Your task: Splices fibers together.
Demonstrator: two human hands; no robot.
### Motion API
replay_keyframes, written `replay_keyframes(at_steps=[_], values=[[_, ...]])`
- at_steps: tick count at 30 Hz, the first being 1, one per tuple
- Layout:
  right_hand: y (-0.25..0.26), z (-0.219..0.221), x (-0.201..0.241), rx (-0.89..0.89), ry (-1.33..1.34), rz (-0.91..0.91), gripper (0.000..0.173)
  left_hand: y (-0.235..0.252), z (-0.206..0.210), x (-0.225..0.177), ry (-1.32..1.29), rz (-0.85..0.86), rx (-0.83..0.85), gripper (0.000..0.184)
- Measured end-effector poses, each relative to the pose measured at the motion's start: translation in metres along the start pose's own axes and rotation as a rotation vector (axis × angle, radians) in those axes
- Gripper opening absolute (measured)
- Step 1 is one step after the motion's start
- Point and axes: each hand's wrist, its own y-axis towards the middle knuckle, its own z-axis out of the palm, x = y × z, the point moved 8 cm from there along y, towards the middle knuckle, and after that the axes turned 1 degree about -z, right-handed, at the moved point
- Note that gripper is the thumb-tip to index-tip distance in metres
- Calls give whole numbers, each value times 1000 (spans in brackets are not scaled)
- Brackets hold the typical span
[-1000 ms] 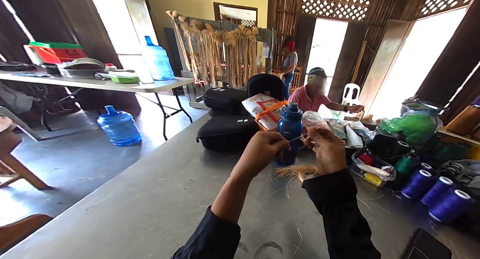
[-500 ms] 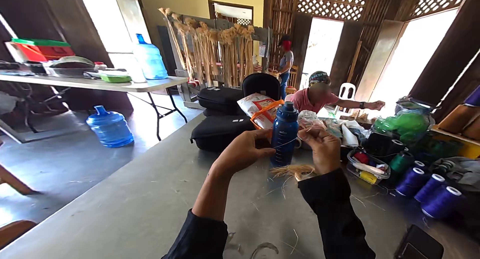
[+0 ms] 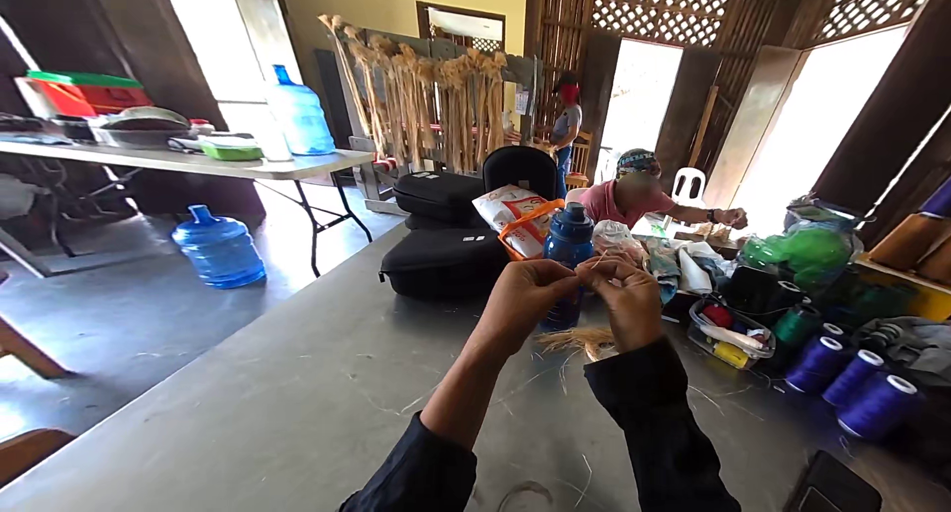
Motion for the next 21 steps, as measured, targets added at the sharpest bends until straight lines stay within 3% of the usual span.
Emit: replay_keyframes(at_steps=[6,16,21], values=[[1,-6,3,32,-28,12,9,-2,-11,-11,264,113,-58,7],[5,-19,15,73,-314,-117,8,-6,-22,-22,365,137,-129,8],[8,-41,18,-107,-352,-147,3,-6,-26,-22,403,123,-166,9]])
